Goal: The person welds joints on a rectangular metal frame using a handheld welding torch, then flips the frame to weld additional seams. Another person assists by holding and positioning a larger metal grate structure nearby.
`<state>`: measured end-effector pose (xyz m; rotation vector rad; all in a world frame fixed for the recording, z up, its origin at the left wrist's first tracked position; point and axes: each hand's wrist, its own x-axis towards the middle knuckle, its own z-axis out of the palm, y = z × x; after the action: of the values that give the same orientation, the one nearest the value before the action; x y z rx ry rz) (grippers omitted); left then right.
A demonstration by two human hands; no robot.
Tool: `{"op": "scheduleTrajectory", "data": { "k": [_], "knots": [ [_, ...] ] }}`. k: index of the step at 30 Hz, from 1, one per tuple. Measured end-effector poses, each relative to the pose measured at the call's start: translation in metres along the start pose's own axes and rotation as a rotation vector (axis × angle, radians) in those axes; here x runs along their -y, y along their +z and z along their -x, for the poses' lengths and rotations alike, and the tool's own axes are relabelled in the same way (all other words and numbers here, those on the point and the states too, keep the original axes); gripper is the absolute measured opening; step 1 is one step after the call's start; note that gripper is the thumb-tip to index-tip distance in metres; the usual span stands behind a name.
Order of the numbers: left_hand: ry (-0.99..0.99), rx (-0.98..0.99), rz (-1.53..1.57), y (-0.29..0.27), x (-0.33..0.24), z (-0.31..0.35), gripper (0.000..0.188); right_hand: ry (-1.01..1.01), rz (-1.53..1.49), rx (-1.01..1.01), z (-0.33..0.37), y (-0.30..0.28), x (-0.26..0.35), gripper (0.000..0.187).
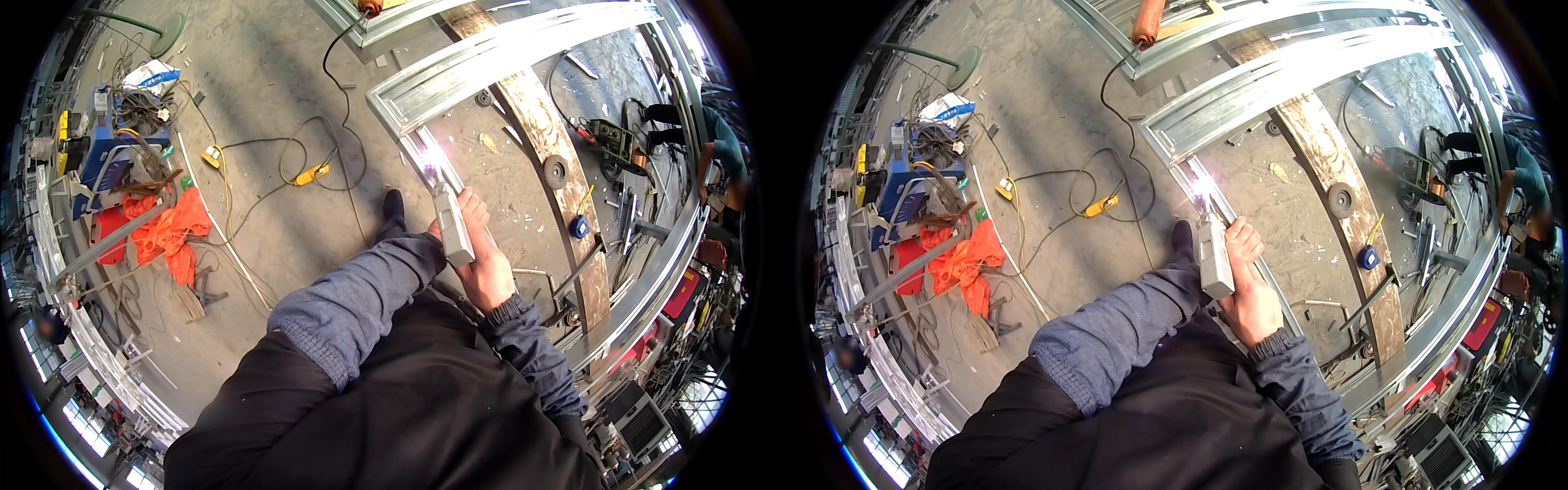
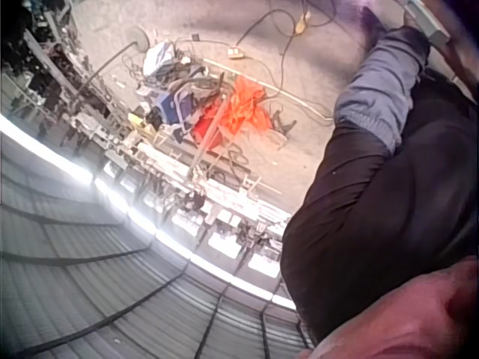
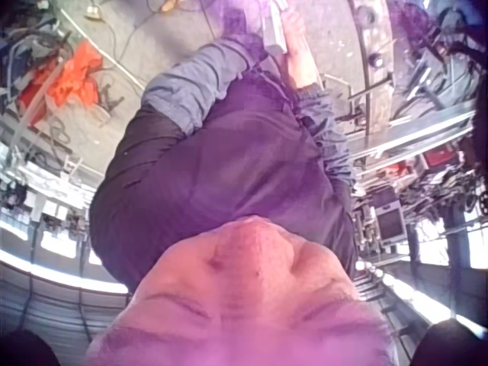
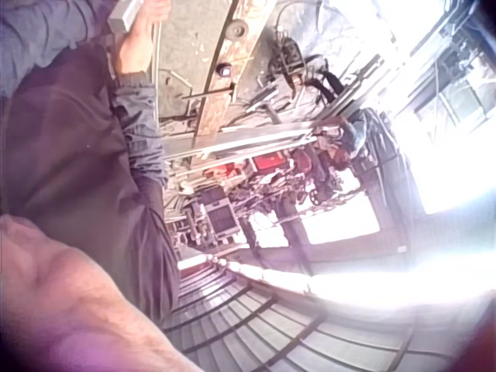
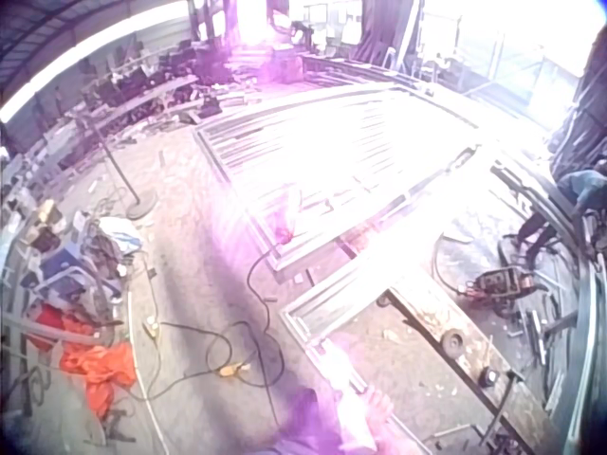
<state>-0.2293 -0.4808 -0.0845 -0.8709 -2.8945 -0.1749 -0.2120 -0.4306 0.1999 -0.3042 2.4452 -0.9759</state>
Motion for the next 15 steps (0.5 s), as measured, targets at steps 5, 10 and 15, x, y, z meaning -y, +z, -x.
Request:
{"op": "scheduleTrajectory", "data": {
  "k": [5, 10, 15],
  "knots": [
    [-0.078, -0.104, -0.107, -0.063, 0.010, 0.000, 0.015, -0.017, -0.020, -0.018, 0.001, -0.001, 0.003, 0.087],
    [0.020, -0.006, -0.397, -0.026, 0.007, 0.001, 0.014, -0.013, 0.010, 0.022, -0.001, -0.002, 0.009, 0.091],
    [-0.002, 0.051, -0.912, 0.016, -0.004, 0.001, 0.016, -0.038, 0.005, 0.020, -0.001, -0.002, 0.013, 0.093]
  ]
}}
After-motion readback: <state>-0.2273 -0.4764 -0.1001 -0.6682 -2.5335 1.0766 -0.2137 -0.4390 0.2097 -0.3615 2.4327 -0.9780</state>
